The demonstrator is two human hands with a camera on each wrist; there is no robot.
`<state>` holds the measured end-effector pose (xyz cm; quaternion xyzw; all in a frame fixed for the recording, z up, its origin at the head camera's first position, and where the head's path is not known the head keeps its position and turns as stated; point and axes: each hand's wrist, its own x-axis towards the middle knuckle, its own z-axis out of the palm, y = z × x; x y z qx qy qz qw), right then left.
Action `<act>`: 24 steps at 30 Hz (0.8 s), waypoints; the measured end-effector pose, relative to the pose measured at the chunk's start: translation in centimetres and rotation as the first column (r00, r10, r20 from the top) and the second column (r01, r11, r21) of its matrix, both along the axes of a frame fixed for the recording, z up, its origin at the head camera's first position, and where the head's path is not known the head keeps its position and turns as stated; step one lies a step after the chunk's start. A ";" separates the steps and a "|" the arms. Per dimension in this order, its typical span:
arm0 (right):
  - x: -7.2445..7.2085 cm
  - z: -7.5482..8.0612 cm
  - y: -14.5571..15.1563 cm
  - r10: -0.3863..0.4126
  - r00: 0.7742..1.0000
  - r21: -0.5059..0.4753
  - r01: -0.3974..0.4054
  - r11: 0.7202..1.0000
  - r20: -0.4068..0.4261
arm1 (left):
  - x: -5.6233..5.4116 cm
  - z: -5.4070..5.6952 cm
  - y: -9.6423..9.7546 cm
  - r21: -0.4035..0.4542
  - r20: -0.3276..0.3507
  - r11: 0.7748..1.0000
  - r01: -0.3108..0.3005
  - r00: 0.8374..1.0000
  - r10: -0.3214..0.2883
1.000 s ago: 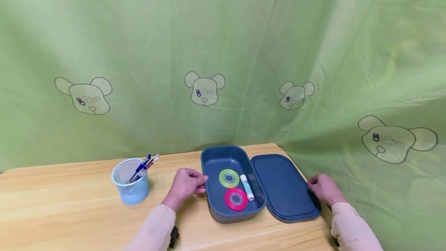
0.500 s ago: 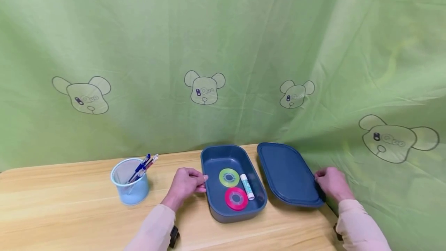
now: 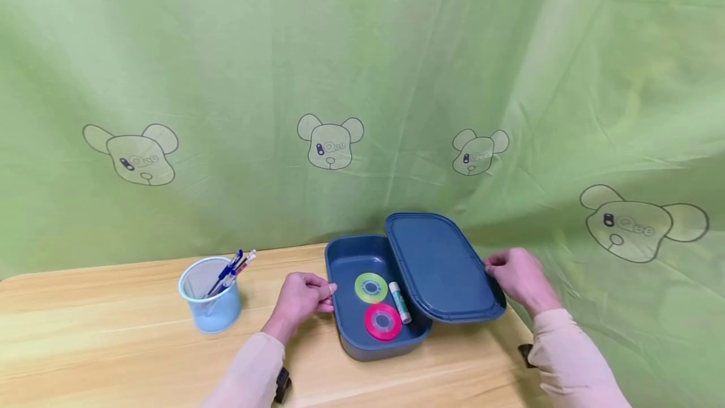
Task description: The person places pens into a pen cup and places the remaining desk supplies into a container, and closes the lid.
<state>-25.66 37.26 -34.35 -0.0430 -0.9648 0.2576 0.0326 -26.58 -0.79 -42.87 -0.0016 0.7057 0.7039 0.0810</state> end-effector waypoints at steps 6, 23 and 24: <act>0.0 0.6 -2.7 0.026 0.999 -0.015 -0.026 1.000 -0.033 | 0.1 0.0 0.0 0.000 -0.008 1.000 0.001 1.000 -0.001; -0.6 0.0 -7.1 0.084 0.994 -0.065 -0.089 0.994 -0.069 | 0.4 2.4 1.1 0.152 -0.135 0.983 -0.103 0.983 0.123; -0.6 -0.2 -7.2 0.085 0.994 -0.072 -0.090 0.993 -0.071 | 0.5 2.4 1.2 0.169 -0.125 0.982 -0.082 0.987 0.104</act>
